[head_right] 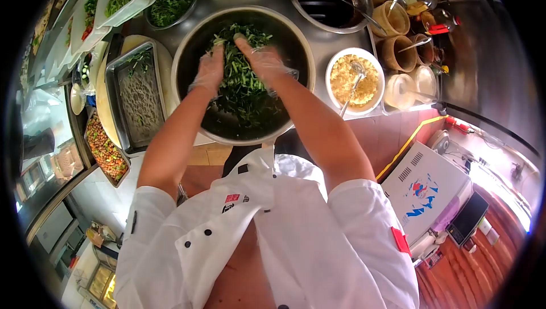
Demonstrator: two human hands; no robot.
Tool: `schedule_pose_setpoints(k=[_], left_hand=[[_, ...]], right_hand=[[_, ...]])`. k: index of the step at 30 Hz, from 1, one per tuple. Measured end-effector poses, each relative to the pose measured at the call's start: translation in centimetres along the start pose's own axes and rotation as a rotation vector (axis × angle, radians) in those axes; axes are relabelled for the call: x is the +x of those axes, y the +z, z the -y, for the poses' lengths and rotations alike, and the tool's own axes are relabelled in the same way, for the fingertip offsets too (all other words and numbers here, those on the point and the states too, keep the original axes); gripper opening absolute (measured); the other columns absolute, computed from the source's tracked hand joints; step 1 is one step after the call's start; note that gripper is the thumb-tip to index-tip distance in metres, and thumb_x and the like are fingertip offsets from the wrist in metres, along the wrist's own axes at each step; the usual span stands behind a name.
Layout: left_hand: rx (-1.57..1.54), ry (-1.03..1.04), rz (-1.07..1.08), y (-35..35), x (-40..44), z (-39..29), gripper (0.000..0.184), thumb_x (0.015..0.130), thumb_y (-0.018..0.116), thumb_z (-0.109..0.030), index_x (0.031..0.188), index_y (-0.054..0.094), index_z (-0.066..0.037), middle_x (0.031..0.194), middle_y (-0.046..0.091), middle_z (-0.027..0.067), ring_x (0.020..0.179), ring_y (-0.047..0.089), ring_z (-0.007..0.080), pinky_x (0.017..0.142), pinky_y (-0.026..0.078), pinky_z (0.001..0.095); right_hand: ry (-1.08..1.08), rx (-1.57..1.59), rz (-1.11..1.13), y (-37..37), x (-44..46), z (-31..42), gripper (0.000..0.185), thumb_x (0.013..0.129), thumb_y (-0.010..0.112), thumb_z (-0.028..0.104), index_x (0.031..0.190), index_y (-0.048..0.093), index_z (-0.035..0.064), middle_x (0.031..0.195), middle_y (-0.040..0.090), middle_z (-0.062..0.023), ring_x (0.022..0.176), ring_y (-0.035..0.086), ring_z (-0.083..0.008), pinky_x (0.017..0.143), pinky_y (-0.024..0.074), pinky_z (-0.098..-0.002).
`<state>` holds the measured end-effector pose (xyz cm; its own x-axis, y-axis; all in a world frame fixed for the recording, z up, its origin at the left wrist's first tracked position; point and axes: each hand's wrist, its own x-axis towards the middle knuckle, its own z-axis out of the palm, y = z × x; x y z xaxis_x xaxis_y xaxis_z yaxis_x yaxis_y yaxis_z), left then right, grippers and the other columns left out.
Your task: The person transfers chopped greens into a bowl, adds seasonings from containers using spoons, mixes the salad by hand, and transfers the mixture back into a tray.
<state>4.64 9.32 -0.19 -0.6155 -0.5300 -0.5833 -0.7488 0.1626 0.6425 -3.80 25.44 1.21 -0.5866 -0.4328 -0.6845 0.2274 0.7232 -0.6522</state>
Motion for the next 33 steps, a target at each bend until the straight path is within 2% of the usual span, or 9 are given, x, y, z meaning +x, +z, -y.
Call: schedule_pose_setpoints(k=[3, 7, 8, 9, 17, 23, 27, 29, 33], left_hand=[[0.687, 0.485, 0.252, -3.7, 3.0, 3.6, 0.052, 0.106, 0.042, -0.012, 0.158, 0.037, -0.012, 0.144, 0.054, 0.0283, 0.137, 0.046, 0.0503, 0.109, 0.043, 0.0462], [-0.325, -0.076, 0.244, -2.7, 3.2, 0.9, 0.076, 0.1, 0.062, -0.045, 0.163, 0.029, -0.021, 0.167, 0.027, 0.02, 0.151, 0.032, 0.0397, 0.118, 0.032, 0.0523], [-0.438, 0.033, 0.317, -1.1, 3.6, 1.1, 0.1, 0.089, 0.067, -0.066, 0.166, 0.022, -0.02, 0.169, 0.024, 0.0169, 0.152, 0.03, 0.0375, 0.12, 0.024, 0.0566], [-0.406, 0.136, 0.304, 1.3, 5.7, 2.0, 0.103, 0.09, 0.06, -0.071, 0.166, 0.019, -0.015, 0.166, 0.032, 0.0189, 0.151, 0.033, 0.0379, 0.122, 0.022, 0.0523], [0.222, -0.14, 0.142, 0.9, 0.9, -4.0, 0.103, 0.095, 0.028, -0.082, 0.162, 0.026, -0.004, 0.159, 0.04, 0.0272, 0.147, 0.039, 0.0421, 0.119, 0.03, 0.0438], [-0.205, -0.058, 0.162, -2.7, -1.1, 2.6, 0.086, 0.097, 0.058, -0.062, 0.159, 0.037, -0.006, 0.158, 0.046, 0.0186, 0.141, 0.047, 0.0376, 0.117, 0.036, 0.048], [-1.137, -0.409, 0.474, 1.5, -1.5, 7.2, 0.078, 0.091, 0.076, -0.043, 0.153, 0.045, -0.009, 0.151, 0.054, 0.0132, 0.133, 0.053, 0.032, 0.114, 0.04, 0.0478], [-0.961, -0.31, 0.402, 4.2, -2.3, 5.9, 0.08, 0.088, 0.081, -0.038, 0.153, 0.045, -0.008, 0.146, 0.057, 0.0108, 0.129, 0.055, 0.0284, 0.109, 0.044, 0.0441], [-0.715, -0.203, 0.221, 3.5, -2.9, 2.1, 0.07, 0.085, 0.084, -0.038, 0.135, 0.06, 0.005, 0.126, 0.067, 0.0168, 0.108, 0.065, 0.0266, 0.094, 0.053, 0.0423]], right_hand=[[0.022, -0.058, -0.032, -2.6, -0.4, 0.2, 0.117, 0.088, 0.031, 0.091, 0.156, 0.036, -0.0054, 0.158, 0.039, -0.0284, 0.148, 0.037, -0.0345, 0.123, 0.0252, -0.0428], [-0.057, 0.427, 0.056, -3.7, 1.8, 0.0, 0.114, 0.087, 0.033, 0.092, 0.162, 0.029, 0.0049, 0.169, 0.025, -0.0203, 0.156, 0.023, -0.032, 0.124, 0.021, -0.0444], [0.125, 0.415, 0.019, -3.3, 1.0, 0.7, 0.104, 0.093, 0.037, 0.086, 0.164, 0.027, 0.0103, 0.17, 0.023, -0.0167, 0.158, 0.018, -0.0304, 0.126, 0.0149, -0.0441], [-0.148, 0.512, 0.093, -1.6, 3.5, -0.9, 0.105, 0.091, 0.04, 0.086, 0.166, 0.021, 0.0156, 0.173, 0.012, -0.0154, 0.159, 0.012, -0.0302, 0.127, 0.0119, -0.0459], [-0.071, 0.061, 0.018, -1.0, 4.4, -0.6, 0.118, 0.085, 0.031, 0.094, 0.158, 0.037, 0.0021, 0.168, 0.021, -0.0244, 0.156, 0.023, -0.0372, 0.124, 0.0227, -0.0478], [0.188, 0.104, -0.116, -3.5, -2.0, -1.0, 0.112, 0.088, 0.025, 0.092, 0.158, 0.039, 0.0048, 0.164, 0.035, -0.0227, 0.153, 0.029, -0.0371, 0.123, 0.022, -0.0463], [0.104, 0.718, -0.203, 2.1, -2.0, -4.6, 0.1, 0.096, 0.033, 0.081, 0.162, 0.03, 0.0066, 0.166, 0.032, -0.0197, 0.154, 0.028, -0.0329, 0.124, 0.0213, -0.0433], [0.132, 0.663, -0.239, 4.3, -1.6, -4.3, 0.11, 0.085, 0.062, 0.079, 0.158, 0.037, 0.0011, 0.159, 0.042, -0.0218, 0.144, 0.043, -0.0319, 0.117, 0.0349, -0.0434], [-0.099, 0.652, 0.173, 2.6, -2.1, -5.1, 0.105, 0.087, 0.075, 0.06, 0.163, 0.027, 0.005, 0.158, 0.046, -0.0171, 0.142, 0.046, -0.028, 0.121, 0.0304, -0.04]])
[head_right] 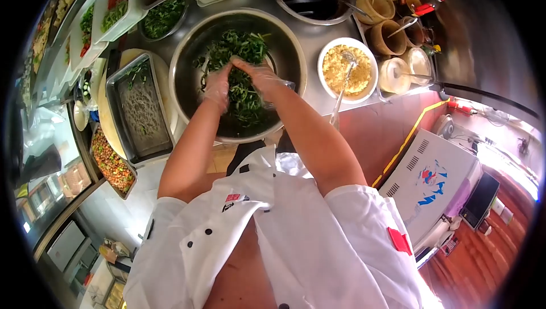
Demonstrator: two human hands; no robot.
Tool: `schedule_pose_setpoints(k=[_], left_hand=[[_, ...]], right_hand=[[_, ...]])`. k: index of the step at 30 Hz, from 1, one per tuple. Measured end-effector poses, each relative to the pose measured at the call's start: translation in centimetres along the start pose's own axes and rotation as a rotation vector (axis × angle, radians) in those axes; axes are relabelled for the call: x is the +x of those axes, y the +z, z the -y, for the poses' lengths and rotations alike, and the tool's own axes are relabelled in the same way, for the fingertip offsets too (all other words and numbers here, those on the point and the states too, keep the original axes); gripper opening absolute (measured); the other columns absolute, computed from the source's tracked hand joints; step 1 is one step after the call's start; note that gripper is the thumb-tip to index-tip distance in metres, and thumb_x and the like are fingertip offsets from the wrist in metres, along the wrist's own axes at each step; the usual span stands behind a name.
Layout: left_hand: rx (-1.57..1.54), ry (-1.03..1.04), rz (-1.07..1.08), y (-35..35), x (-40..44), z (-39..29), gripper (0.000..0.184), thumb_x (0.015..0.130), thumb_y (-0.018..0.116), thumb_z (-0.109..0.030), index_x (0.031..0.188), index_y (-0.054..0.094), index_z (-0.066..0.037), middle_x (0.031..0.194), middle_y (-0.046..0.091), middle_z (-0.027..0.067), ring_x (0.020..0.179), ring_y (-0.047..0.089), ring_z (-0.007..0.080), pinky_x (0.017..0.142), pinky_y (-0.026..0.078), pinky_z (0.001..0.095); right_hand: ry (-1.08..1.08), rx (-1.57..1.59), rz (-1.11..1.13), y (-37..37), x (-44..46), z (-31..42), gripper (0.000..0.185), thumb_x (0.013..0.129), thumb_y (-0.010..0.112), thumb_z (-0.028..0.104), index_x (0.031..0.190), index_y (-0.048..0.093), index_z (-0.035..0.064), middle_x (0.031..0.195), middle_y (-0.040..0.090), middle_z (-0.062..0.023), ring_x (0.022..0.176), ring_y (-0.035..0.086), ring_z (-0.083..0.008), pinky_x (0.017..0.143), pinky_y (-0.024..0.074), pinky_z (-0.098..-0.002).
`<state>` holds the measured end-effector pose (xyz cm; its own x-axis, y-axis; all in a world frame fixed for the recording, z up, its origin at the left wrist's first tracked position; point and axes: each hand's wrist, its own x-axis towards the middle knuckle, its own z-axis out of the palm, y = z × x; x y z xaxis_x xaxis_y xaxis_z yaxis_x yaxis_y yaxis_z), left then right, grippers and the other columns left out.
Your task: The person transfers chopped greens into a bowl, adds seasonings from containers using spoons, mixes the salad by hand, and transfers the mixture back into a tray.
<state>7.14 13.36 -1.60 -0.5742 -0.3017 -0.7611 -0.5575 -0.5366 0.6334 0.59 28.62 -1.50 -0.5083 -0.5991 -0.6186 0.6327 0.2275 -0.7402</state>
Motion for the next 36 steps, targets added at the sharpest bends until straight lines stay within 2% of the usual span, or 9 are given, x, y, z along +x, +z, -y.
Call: schedule_pose_setpoints(k=[3, 8, 14, 16, 22, 27, 30, 33, 36], left_hand=[[0.043, 0.144, 0.029, -0.6, 1.0, -1.1, 0.068, 0.086, 0.082, -0.04, 0.128, 0.063, 0.009, 0.12, 0.069, 0.0189, 0.103, 0.067, 0.0284, 0.091, 0.054, 0.0425], [0.049, -0.01, 0.18, -4.3, -0.4, -2.2, 0.065, 0.095, 0.069, -0.044, 0.146, 0.052, -0.007, 0.139, 0.061, 0.0146, 0.119, 0.063, 0.0332, 0.103, 0.049, 0.045], [-0.28, -0.408, 0.079, -2.7, -3.5, 4.0, 0.058, 0.104, 0.051, -0.053, 0.146, 0.053, -0.013, 0.142, 0.061, 0.011, 0.125, 0.06, 0.0336, 0.11, 0.045, 0.0509], [-0.49, -0.237, 0.319, -1.2, -1.9, 6.5, 0.053, 0.103, 0.057, -0.044, 0.142, 0.054, -0.009, 0.138, 0.063, 0.013, 0.124, 0.059, 0.0313, 0.107, 0.047, 0.0521], [0.184, 0.211, -0.11, -0.8, -0.6, 4.1, 0.045, 0.099, 0.071, -0.034, 0.127, 0.062, 0.001, 0.101, 0.07, 0.0111, 0.091, 0.064, 0.0201, 0.085, 0.052, 0.0369], [0.326, 0.277, 0.191, -4.8, -0.1, 1.0, 0.051, 0.093, 0.074, -0.041, 0.124, 0.068, -0.001, 0.105, 0.069, 0.0144, 0.095, 0.063, 0.0243, 0.086, 0.051, 0.035], [0.532, 0.284, 0.353, -7.3, -1.3, 0.8, 0.067, 0.095, 0.065, -0.055, 0.147, 0.055, -0.015, 0.141, 0.059, 0.0194, 0.125, 0.057, 0.0329, 0.104, 0.046, 0.0448], [-0.184, -0.352, -0.08, -4.3, -6.1, 1.5, 0.077, 0.1, 0.052, -0.061, 0.161, 0.03, -0.02, 0.167, 0.026, 0.0168, 0.151, 0.021, 0.0514, 0.108, 0.022, 0.0814], [-0.568, -0.29, 0.344, -2.6, -1.8, 8.2, 0.064, 0.102, 0.057, -0.049, 0.153, 0.043, -0.014, 0.145, 0.056, 0.0165, 0.129, 0.056, 0.0357, 0.112, 0.042, 0.0563]], right_hand=[[0.237, 0.087, -0.404, 1.0, -0.9, 2.4, 0.083, 0.085, 0.075, 0.062, 0.14, 0.061, 0.0018, 0.138, 0.064, -0.0176, 0.121, 0.063, -0.0293, 0.106, 0.0476, -0.0408], [0.271, -0.315, -0.551, -2.4, 1.8, -1.6, 0.105, 0.092, 0.038, 0.084, 0.135, 0.059, -0.0098, 0.128, 0.067, -0.0254, 0.119, 0.063, -0.0335, 0.105, 0.0427, -0.0474], [0.13, 0.762, -0.152, 2.4, -2.3, -1.7, 0.065, 0.101, 0.056, 0.059, 0.134, 0.063, 0.0024, 0.12, 0.071, -0.0153, 0.103, 0.068, -0.0257, 0.092, 0.0539, -0.0423], [0.227, 0.503, -0.324, 4.0, -1.7, -1.8, 0.067, 0.09, 0.076, 0.054, 0.136, 0.061, 0.0077, 0.128, 0.067, -0.0125, 0.115, 0.064, -0.0268, 0.099, 0.0528, -0.0453], [0.155, 0.33, -0.236, 1.5, -0.2, -3.4, 0.118, 0.073, 0.088, 0.06, 0.157, 0.034, -0.0021, 0.141, 0.059, -0.0215, 0.126, 0.059, -0.031, 0.105, 0.0473, -0.0452], [0.227, -0.113, -0.53, -1.1, 0.2, -0.1, 0.12, 0.078, 0.049, 0.094, 0.151, 0.048, -0.0014, 0.149, 0.053, -0.0243, 0.141, 0.049, -0.0372, 0.117, 0.0336, -0.0461], [0.243, -0.187, -0.417, -1.1, -4.0, 2.4, 0.094, 0.096, 0.035, 0.08, 0.151, 0.05, 0.0059, 0.149, 0.055, -0.0213, 0.141, 0.049, -0.0367, 0.115, 0.0371, -0.0524], [0.198, 0.607, -0.07, 0.2, -5.9, 0.1, 0.09, 0.095, 0.045, 0.079, 0.158, 0.041, 0.0146, 0.158, 0.048, -0.0132, 0.147, 0.041, -0.0345, 0.12, 0.0236, -0.0619], [0.253, 0.788, -0.096, 3.5, -2.8, -4.9, 0.07, 0.1, 0.049, 0.067, 0.145, 0.057, 0.0133, 0.141, 0.063, -0.0109, 0.124, 0.062, -0.0308, 0.107, 0.0476, -0.0513]])
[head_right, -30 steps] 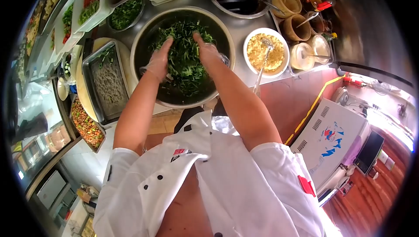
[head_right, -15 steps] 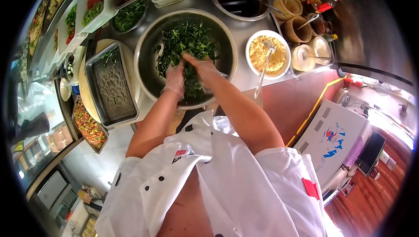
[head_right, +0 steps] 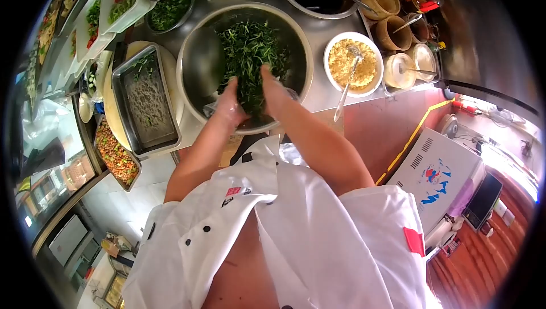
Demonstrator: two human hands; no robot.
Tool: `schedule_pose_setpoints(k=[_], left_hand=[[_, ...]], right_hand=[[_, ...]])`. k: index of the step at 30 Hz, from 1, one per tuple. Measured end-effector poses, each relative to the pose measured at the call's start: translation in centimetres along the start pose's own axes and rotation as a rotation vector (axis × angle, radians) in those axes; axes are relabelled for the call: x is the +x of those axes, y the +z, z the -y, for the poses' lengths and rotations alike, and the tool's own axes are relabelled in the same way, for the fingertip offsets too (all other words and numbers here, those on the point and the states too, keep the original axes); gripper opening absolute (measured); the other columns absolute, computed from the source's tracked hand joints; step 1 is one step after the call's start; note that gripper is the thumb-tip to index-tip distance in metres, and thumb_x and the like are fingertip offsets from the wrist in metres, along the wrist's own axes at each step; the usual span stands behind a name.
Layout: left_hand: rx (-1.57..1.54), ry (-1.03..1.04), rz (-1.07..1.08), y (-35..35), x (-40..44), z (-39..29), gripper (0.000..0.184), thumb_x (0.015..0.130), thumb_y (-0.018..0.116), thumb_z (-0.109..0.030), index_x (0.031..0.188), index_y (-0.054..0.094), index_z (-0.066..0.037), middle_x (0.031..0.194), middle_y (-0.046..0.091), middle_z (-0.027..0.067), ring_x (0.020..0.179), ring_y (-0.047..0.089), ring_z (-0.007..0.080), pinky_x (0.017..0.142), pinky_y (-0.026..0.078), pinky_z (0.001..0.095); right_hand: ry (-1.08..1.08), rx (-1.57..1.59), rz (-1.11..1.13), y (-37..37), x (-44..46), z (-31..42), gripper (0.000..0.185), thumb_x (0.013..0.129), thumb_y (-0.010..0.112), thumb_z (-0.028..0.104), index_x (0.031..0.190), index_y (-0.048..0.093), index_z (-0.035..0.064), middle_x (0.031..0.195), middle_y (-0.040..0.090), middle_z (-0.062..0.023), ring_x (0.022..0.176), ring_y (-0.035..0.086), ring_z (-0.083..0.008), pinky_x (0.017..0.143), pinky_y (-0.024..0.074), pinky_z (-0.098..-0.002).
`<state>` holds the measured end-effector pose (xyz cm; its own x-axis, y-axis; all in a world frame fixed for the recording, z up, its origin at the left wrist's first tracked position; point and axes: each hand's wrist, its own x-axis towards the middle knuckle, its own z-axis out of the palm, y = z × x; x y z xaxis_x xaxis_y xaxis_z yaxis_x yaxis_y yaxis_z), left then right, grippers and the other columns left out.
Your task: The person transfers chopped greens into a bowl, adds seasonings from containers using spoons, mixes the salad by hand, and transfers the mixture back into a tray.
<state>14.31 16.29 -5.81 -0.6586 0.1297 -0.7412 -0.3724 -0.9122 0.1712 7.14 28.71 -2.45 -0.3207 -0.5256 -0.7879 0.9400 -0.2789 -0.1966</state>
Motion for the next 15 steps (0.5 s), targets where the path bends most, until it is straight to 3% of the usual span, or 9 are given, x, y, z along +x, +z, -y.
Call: schedule_pose_setpoints(k=[2, 3, 6, 7, 9, 10, 11, 13, 15], left_hand=[[0.06, 0.098, -0.066, 0.4, 1.6, 0.0, 0.049, 0.101, 0.057, -0.04, 0.141, 0.054, -0.011, 0.138, 0.062, 0.0144, 0.125, 0.06, 0.0348, 0.112, 0.043, 0.0522], [0.119, 0.191, -0.136, 0.4, 2.0, 0.0, 0.037, 0.1, 0.058, -0.03, 0.129, 0.064, -0.008, 0.13, 0.068, 0.0123, 0.121, 0.063, 0.0339, 0.112, 0.044, 0.0481], [0.441, 0.244, -0.117, 0.1, -1.7, -3.3, 0.037, 0.093, 0.061, -0.015, 0.129, 0.063, -0.009, 0.128, 0.068, 0.0112, 0.117, 0.064, 0.0321, 0.107, 0.048, 0.0462], [0.534, 0.213, -0.119, 0.8, -3.2, -5.3, 0.043, 0.089, 0.062, -0.009, 0.132, 0.061, -0.009, 0.128, 0.068, 0.011, 0.118, 0.064, 0.0312, 0.106, 0.048, 0.0461], [0.666, 0.199, -0.196, 2.4, -6.3, -8.0, 0.052, 0.088, 0.066, -0.009, 0.139, 0.056, -0.01, 0.132, 0.066, 0.0108, 0.123, 0.062, 0.0307, 0.104, 0.048, 0.0484], [0.706, 0.217, -0.272, 2.9, -7.2, -8.3, 0.055, 0.089, 0.068, -0.014, 0.143, 0.053, -0.01, 0.137, 0.064, 0.0108, 0.126, 0.06, 0.0311, 0.105, 0.047, 0.0508], [0.705, 0.22, -0.273, 2.3, -6.2, -8.4, 0.055, 0.089, 0.068, -0.014, 0.143, 0.053, -0.01, 0.137, 0.064, 0.0108, 0.126, 0.06, 0.0311, 0.105, 0.047, 0.0508], [0.493, 0.177, -0.361, -1.0, -2.1, -7.2, 0.075, 0.09, 0.07, -0.037, 0.154, 0.041, -0.009, 0.154, 0.047, 0.0155, 0.138, 0.047, 0.0321, 0.111, 0.041, 0.0485], [0.413, 0.166, -0.329, -1.4, 0.3, -5.7, 0.09, 0.09, 0.071, -0.052, 0.159, 0.034, -0.008, 0.163, 0.037, 0.0172, 0.146, 0.037, 0.0324, 0.117, 0.034, 0.0496]], right_hand=[[-0.053, -0.017, -0.071, 0.3, 1.6, -0.5, 0.06, 0.103, 0.051, 0.06, 0.139, 0.061, 0.0133, 0.132, 0.068, -0.0096, 0.118, 0.065, -0.0282, 0.104, 0.0501, -0.0455], [-0.097, -0.216, -0.112, 0.2, 2.1, -0.1, 0.065, 0.101, 0.054, 0.061, 0.14, 0.06, 0.0093, 0.135, 0.065, -0.0127, 0.12, 0.063, -0.0299, 0.104, 0.0491, -0.0476], [-0.135, -0.513, -0.213, 1.3, -1.8, 2.0, 0.085, 0.09, 0.069, 0.064, 0.146, 0.055, 0.0013, 0.144, 0.057, -0.02, 0.127, 0.058, -0.0305, 0.108, 0.046, -0.0459], [-0.31, -1.166, -0.078, -0.5, -1.4, 3.4, 0.091, 0.085, 0.075, 0.062, 0.148, 0.052, 0.0, 0.146, 0.055, -0.022, 0.128, 0.058, -0.0304, 0.107, 0.0468, -0.0458], [-0.238, -1.424, -0.292, 2.5, -4.8, 5.7, 0.096, 0.083, 0.08, 0.057, 0.151, 0.046, -0.0026, 0.148, 0.053, -0.0238, 0.131, 0.057, -0.0311, 0.107, 0.048, -0.0446], [-0.238, -1.423, -0.292, 1.7, -4.4, 6.4, 0.096, 0.083, 0.08, 0.057, 0.151, 0.046, -0.0026, 0.148, 0.053, -0.0238, 0.131, 0.057, -0.0311, 0.107, 0.048, -0.0446], [-0.211, -1.156, -0.254, 0.5, -3.6, 7.7, 0.093, 0.087, 0.076, 0.056, 0.152, 0.045, -0.0026, 0.149, 0.053, -0.0221, 0.133, 0.056, -0.0314, 0.109, 0.0464, -0.0439], [-0.15, -0.47, -0.036, 0.4, -3.2, 7.7, 0.088, 0.097, 0.062, 0.06, 0.155, 0.04, -0.0021, 0.155, 0.049, -0.0195, 0.14, 0.048, -0.0318, 0.118, 0.0359, -0.0409], [-0.187, -0.491, -0.13, -1.5, 2.2, 5.0, 0.09, 0.097, 0.057, 0.065, 0.156, 0.04, -0.0016, 0.155, 0.048, -0.0203, 0.141, 0.047, -0.0326, 0.118, 0.0342, -0.0415]])
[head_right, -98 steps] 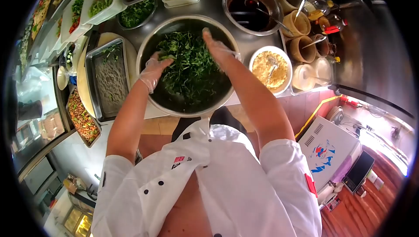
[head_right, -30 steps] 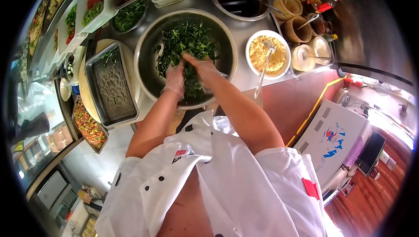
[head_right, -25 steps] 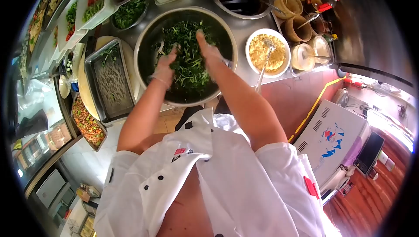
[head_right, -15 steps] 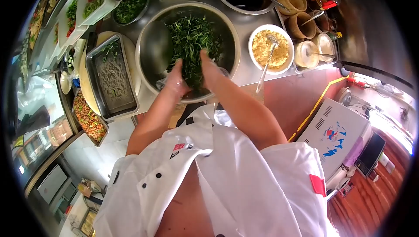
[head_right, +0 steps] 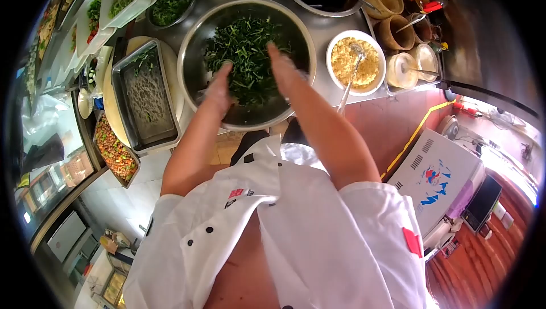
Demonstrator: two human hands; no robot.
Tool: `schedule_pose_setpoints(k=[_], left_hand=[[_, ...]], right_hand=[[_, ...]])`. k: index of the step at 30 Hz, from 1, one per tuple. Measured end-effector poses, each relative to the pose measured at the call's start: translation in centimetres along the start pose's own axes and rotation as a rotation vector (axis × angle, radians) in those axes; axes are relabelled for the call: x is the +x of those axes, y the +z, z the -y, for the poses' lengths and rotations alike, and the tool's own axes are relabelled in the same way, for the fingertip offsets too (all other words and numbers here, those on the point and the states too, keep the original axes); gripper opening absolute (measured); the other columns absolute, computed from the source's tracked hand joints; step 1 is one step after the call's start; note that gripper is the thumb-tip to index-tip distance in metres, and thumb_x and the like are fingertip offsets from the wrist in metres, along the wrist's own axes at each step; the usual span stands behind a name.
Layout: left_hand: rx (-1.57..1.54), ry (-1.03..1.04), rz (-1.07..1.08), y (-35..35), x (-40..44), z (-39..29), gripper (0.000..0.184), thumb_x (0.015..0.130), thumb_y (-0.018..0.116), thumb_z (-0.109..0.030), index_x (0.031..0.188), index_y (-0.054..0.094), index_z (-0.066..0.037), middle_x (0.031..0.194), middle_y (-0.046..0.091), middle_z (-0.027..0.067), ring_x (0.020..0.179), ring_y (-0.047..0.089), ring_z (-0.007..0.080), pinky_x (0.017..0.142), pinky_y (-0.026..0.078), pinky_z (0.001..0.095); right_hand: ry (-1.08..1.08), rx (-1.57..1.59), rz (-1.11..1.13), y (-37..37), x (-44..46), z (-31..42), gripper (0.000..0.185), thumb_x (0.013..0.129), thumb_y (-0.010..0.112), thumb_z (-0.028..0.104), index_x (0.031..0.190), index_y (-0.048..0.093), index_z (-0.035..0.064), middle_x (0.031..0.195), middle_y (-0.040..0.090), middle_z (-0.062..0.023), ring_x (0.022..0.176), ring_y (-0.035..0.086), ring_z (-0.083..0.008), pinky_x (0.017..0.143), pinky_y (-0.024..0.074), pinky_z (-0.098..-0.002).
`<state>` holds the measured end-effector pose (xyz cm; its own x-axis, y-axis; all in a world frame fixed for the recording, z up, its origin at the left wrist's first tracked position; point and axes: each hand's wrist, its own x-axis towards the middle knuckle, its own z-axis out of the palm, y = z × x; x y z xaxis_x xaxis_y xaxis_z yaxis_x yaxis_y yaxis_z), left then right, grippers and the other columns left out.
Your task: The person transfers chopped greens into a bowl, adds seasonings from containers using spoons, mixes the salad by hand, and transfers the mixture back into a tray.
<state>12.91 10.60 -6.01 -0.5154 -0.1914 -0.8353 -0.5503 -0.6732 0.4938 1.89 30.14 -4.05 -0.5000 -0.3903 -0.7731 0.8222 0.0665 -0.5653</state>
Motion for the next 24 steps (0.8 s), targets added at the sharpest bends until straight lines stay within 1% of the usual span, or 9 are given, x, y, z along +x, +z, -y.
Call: schedule_pose_setpoints(k=[4, 7, 8, 11, 13, 19, 21, 22, 24], left_hand=[[0.443, 0.05, -0.075, 5.2, -3.3, -2.0, 0.111, 0.083, 0.076, -0.062, 0.163, 0.025, -0.003, 0.166, 0.032, 0.0187, 0.149, 0.033, 0.0334, 0.119, 0.029, 0.0499], [0.165, 0.19, 0.23, 1.9, -3.5, -5.6, 0.091, 0.086, 0.082, -0.04, 0.154, 0.035, -0.001, 0.148, 0.053, 0.0179, 0.131, 0.055, 0.0312, 0.107, 0.047, 0.0475], [0.105, 0.197, 0.051, 2.6, -4.7, -6.7, 0.08, 0.088, 0.082, -0.028, 0.15, 0.038, -0.001, 0.138, 0.06, 0.0163, 0.12, 0.062, 0.0287, 0.099, 0.053, 0.0446], [0.315, 0.213, -0.183, 4.1, -0.6, -5.8, 0.121, 0.078, 0.082, -0.059, 0.165, 0.016, -0.007, 0.163, 0.036, 0.0179, 0.148, 0.036, 0.0373, 0.118, 0.031, 0.0578], [0.661, 0.143, -0.122, 6.1, 1.6, -5.2, 0.133, 0.073, 0.079, -0.07, 0.166, 0.009, -0.008, 0.169, 0.024, 0.0194, 0.156, 0.02, 0.0367, 0.123, 0.021, 0.0544], [0.562, 0.17, 0.257, 2.4, -4.6, -6.3, 0.121, 0.081, 0.075, -0.064, 0.164, 0.012, -0.002, 0.165, 0.03, 0.0231, 0.15, 0.035, 0.0359, 0.119, 0.032, 0.0503], [0.246, 0.077, 0.147, 1.2, -5.1, -3.8, 0.12, 0.082, 0.075, -0.064, 0.164, 0.014, -0.001, 0.164, 0.032, 0.0231, 0.15, 0.034, 0.0342, 0.119, 0.032, 0.0492], [0.139, 0.049, 0.109, 0.7, -4.2, -2.2, 0.12, 0.082, 0.074, -0.064, 0.164, 0.014, 0.0, 0.164, 0.033, 0.0231, 0.15, 0.034, 0.0336, 0.119, 0.032, 0.0489], [0.552, 0.032, -0.25, 1.7, 0.9, 2.5, 0.116, 0.084, 0.069, -0.07, 0.16, 0.024, 0.006, 0.153, 0.049, 0.025, 0.14, 0.047, 0.0401, 0.12, 0.031, 0.0432]], right_hand=[[0.012, -0.355, -0.15, 2.3, -2.1, 0.1, 0.099, 0.097, 0.039, 0.078, 0.155, 0.041, -0.0029, 0.155, 0.047, -0.0234, 0.144, 0.044, -0.0355, 0.119, 0.0303, -0.0419], [0.017, -0.679, -0.076, -0.5, -3.6, 4.1, 0.102, 0.096, 0.031, 0.082, 0.155, 0.041, -0.0014, 0.157, 0.046, -0.0225, 0.146, 0.043, -0.0349, 0.119, 0.0304, -0.0424], [-0.089, -0.534, -0.098, -1.4, -3.1, 5.0, 0.104, 0.093, 0.039, 0.083, 0.156, 0.039, -0.0004, 0.162, 0.039, -0.0197, 0.148, 0.039, -0.0336, 0.12, 0.03, -0.0436], [-0.153, -0.246, -0.155, -2.0, 1.3, 3.7, 0.105, 0.093, 0.045, 0.082, 0.158, 0.036, -0.0001, 0.165, 0.036, -0.0166, 0.149, 0.037, -0.0294, 0.121, 0.0297, -0.0404], [-0.047, -0.484, -0.263, 2.2, 0.1, 4.2, 0.099, 0.095, 0.045, 0.079, 0.155, 0.041, 0.0, 0.154, 0.05, -0.0159, 0.139, 0.048, -0.026, 0.117, 0.0337, -0.0382], [0.032, -0.532, -0.021, -1.8, -1.0, 2.0, 0.1, 0.094, 0.045, 0.081, 0.154, 0.044, 0.0013, 0.145, 0.059, -0.0186, 0.134, 0.053, -0.0301, 0.114, 0.0385, -0.0444], [0.074, 0.227, 0.112, -3.0, -1.7, -1.0, 0.08, 0.098, 0.048, 0.072, 0.149, 0.054, 0.0098, 0.142, 0.063, -0.0093, 0.127, 0.06, -0.0286, 0.113, 0.0439, -0.0445], [0.074, 0.225, 0.114, -2.2, -1.9, -2.4, 0.08, 0.098, 0.048, 0.072, 0.149, 0.054, 0.0098, 0.142, 0.063, -0.0093, 0.127, 0.06, -0.0286, 0.113, 0.0439, -0.0445], [0.294, 0.262, 0.018, 1.0, -1.3, -4.5, 0.079, 0.098, 0.047, 0.073, 0.152, 0.048, 0.0148, 0.148, 0.058, -0.0106, 0.134, 0.054, -0.0342, 0.112, 0.0413, -0.06]])
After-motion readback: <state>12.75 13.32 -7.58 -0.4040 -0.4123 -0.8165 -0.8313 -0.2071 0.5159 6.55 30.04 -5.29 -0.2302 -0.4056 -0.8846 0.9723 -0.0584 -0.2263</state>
